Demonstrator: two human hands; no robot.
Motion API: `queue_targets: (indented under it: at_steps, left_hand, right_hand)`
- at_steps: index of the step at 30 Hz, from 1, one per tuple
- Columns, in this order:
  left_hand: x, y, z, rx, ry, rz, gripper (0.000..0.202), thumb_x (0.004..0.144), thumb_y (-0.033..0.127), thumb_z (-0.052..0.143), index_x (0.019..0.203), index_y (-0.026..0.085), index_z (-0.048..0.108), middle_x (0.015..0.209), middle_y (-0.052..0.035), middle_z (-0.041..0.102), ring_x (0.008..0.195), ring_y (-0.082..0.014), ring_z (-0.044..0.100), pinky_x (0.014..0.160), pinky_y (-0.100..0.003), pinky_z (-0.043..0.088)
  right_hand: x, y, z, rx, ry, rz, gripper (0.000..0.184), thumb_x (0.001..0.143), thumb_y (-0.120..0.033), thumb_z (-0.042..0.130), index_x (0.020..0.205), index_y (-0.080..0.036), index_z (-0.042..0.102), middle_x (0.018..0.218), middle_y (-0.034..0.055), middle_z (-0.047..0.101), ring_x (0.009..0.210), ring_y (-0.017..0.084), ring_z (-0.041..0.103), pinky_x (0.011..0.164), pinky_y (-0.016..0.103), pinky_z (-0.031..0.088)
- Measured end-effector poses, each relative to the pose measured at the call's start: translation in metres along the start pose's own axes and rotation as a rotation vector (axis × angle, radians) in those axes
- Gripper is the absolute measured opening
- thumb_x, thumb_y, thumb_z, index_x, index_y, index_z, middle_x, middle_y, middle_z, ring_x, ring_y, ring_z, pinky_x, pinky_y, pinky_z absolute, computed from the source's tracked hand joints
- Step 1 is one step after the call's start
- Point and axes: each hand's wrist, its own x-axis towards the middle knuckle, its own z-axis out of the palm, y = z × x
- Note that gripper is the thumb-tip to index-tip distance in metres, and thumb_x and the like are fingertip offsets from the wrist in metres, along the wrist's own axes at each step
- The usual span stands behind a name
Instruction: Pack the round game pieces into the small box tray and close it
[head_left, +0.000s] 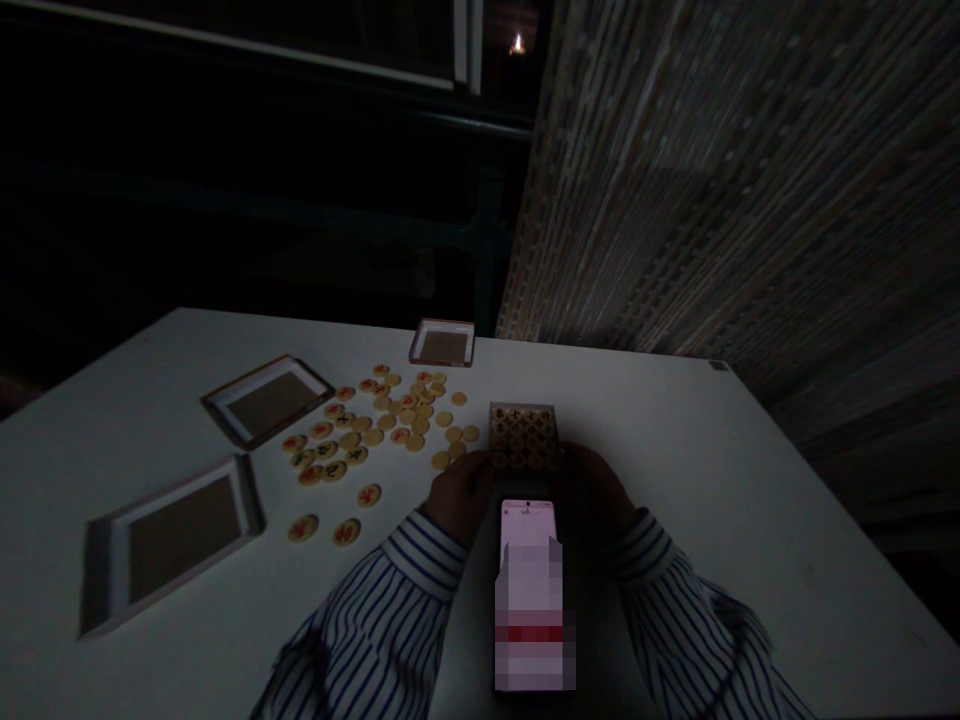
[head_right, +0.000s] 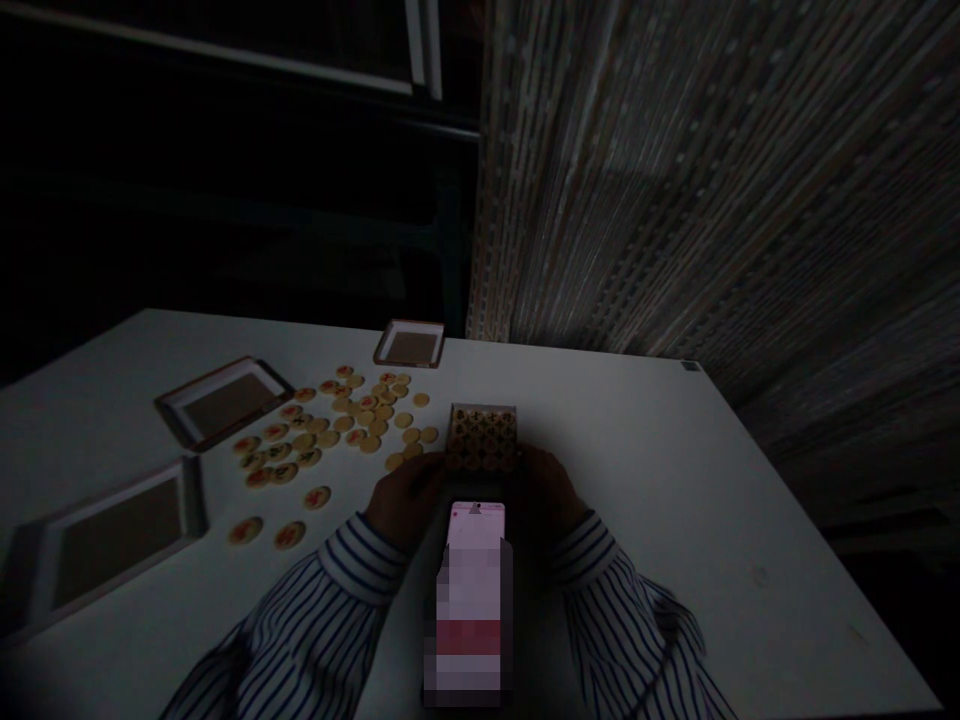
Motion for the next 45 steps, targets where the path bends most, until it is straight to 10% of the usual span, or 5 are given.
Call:
queue_targets:
  at_steps: [26, 45]
  left_hand:
    - [-0.008, 0.003, -0.002, -0.056, 0.103, -0.048, 0.02, 0.078, 0.029, 0.048, 0.083, 0.018, 0.064, 0.077, -0.0035, 0.065, 0.071, -0.0147, 0.061, 0.063, -0.026, 0.049]
    - [-0.086, -0.019, -0.073, 0.008, 0.179, 0.006, 0.018, 0.081, 0.024, 0.046, 0.086, 0.018, 0.062, 0.08, -0.0035, 0.065, 0.074, -0.0134, 0.06, 0.069, -0.026, 0.048]
  right_hand:
    - [-0.008, 0.006, -0.006, 0.053, 0.266, 0.068, 0.029, 0.08, -0.037, 0.047, 0.091, -0.012, 0.057, 0.079, 0.0096, 0.062, 0.068, 0.017, 0.057, 0.061, 0.032, 0.048]
    - [0.011, -0.03, -0.029, -0.061, 0.167, -0.212, 0.023, 0.082, -0.027, 0.041, 0.078, -0.016, 0.061, 0.071, 0.0076, 0.063, 0.064, 0.017, 0.056, 0.056, 0.028, 0.041]
